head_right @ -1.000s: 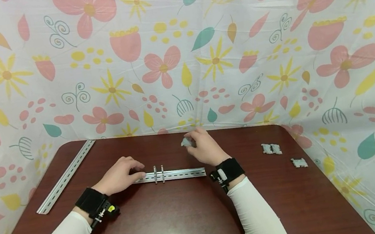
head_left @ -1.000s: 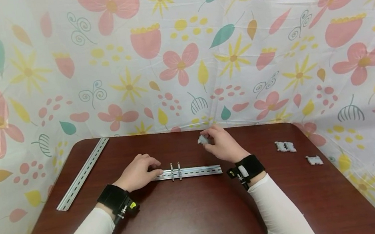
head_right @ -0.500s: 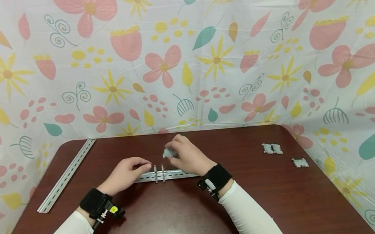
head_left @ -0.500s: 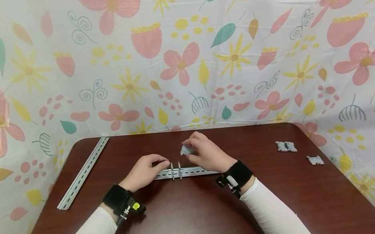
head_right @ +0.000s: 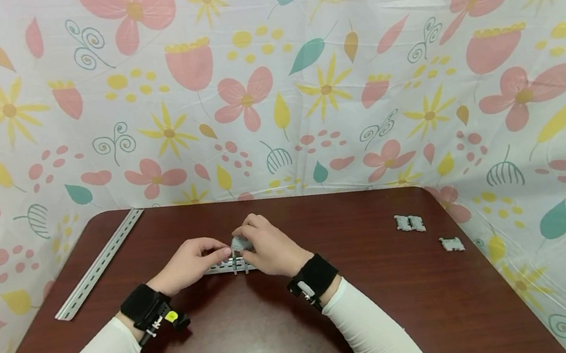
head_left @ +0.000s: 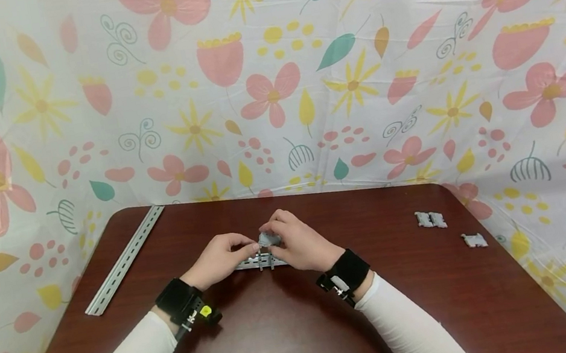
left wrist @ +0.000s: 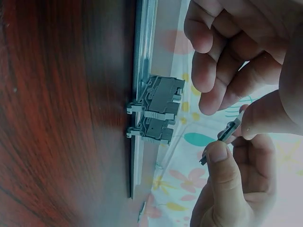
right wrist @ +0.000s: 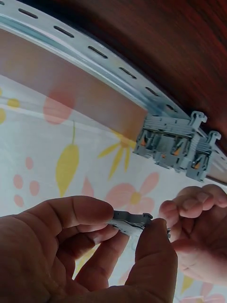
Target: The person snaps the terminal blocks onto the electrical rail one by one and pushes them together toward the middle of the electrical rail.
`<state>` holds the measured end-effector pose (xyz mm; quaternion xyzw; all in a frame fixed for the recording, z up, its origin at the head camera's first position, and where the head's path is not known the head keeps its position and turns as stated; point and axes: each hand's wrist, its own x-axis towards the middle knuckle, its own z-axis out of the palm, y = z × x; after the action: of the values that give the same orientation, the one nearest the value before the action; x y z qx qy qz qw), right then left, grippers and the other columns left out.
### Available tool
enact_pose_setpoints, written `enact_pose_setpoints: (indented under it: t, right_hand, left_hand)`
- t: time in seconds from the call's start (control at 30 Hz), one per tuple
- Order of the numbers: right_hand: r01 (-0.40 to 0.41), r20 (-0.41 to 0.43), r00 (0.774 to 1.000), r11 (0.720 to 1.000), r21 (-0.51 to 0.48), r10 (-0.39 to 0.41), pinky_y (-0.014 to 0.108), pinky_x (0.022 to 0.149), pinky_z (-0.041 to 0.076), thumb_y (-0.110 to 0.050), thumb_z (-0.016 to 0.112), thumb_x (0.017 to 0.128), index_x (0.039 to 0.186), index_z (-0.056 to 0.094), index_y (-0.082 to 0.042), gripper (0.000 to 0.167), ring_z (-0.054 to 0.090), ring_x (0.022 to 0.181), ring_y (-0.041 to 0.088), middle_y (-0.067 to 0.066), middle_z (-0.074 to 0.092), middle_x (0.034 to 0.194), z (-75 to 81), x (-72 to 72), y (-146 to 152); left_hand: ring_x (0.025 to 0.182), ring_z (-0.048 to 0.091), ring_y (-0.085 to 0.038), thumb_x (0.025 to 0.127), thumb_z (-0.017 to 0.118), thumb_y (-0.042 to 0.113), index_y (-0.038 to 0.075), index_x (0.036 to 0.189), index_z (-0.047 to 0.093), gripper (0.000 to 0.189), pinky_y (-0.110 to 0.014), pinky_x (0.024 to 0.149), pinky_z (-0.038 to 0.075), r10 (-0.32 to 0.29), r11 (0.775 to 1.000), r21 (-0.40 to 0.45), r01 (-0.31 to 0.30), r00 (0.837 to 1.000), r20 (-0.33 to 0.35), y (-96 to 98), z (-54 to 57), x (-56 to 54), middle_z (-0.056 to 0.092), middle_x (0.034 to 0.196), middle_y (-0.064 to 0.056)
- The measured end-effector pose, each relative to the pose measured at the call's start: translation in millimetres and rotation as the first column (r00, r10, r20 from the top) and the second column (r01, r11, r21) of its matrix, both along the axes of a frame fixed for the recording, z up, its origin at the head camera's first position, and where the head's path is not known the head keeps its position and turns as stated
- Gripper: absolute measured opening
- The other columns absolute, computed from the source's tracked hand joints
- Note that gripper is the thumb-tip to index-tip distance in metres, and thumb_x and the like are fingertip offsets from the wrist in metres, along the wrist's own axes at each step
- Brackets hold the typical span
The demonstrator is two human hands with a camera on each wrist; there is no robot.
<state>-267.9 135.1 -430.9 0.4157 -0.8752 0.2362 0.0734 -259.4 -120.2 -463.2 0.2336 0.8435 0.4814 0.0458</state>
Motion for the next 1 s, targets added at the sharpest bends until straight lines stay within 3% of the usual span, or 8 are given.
enact_pose_setpoints:
  t: [0.2,0.5,0.77,1.0]
  right_hand:
    - [0.005,0.013,1.0,1.0,0.019,-0.005,0.033,0.093,0.056,-0.006,0.08,0.102,0.137,0.071,0.002,0.037,0.055,0.112,0.02,0.007,0.058,0.123,-1.2,1.7,-4]
    - [0.006,-0.005,1.0,0.999,0.044,-0.006,0.034,0.091,0.055,-0.008,0.081,0.102,0.135,0.07,-0.002,0.036,0.054,0.11,0.021,0.007,0.058,0.122,-0.9,6.4,-6]
    - [0.014,0.002,1.0,1.0,0.017,-0.014,0.033,0.09,0.055,-0.016,0.082,0.103,0.135,0.071,-0.004,0.036,0.057,0.106,0.019,0.008,0.06,0.119,0.5,0.7,2]
    - [0.037,0.063,0.997,0.999,-0.028,-0.035,0.036,0.091,0.057,-0.022,0.081,0.105,0.129,0.073,-0.006,0.03,0.062,0.104,0.019,0.007,0.063,0.115,1.9,-6.1,11]
  left_hand:
    - [0.077,0.059,-0.018,0.111,0.073,0.031,0.009,0.111,0.085,0.026,-0.031,0.07,0.048,-0.023,1.0,0.0,0.023,1.0,-0.012,1.3,0.9,-0.8,0.075,0.093,-0.009]
    - [0.067,0.057,-0.016,0.11,0.072,0.024,0.015,0.108,0.086,0.017,-0.03,0.067,0.047,-0.024,1.0,-0.005,0.024,0.999,-0.025,0.0,0.0,0.3,0.072,0.088,0.005]
    - [0.07,0.056,-0.017,0.111,0.072,0.023,0.012,0.106,0.084,0.018,-0.032,0.068,0.047,-0.03,0.999,-0.016,0.029,0.999,-0.036,-1.7,0.9,-0.1,0.075,0.093,-0.007]
    - [0.069,0.054,-0.016,0.112,0.071,0.022,0.008,0.105,0.083,0.02,-0.031,0.068,0.046,-0.038,0.999,-0.018,0.037,0.998,-0.054,-2.1,2.1,-1.0,0.075,0.095,-0.013]
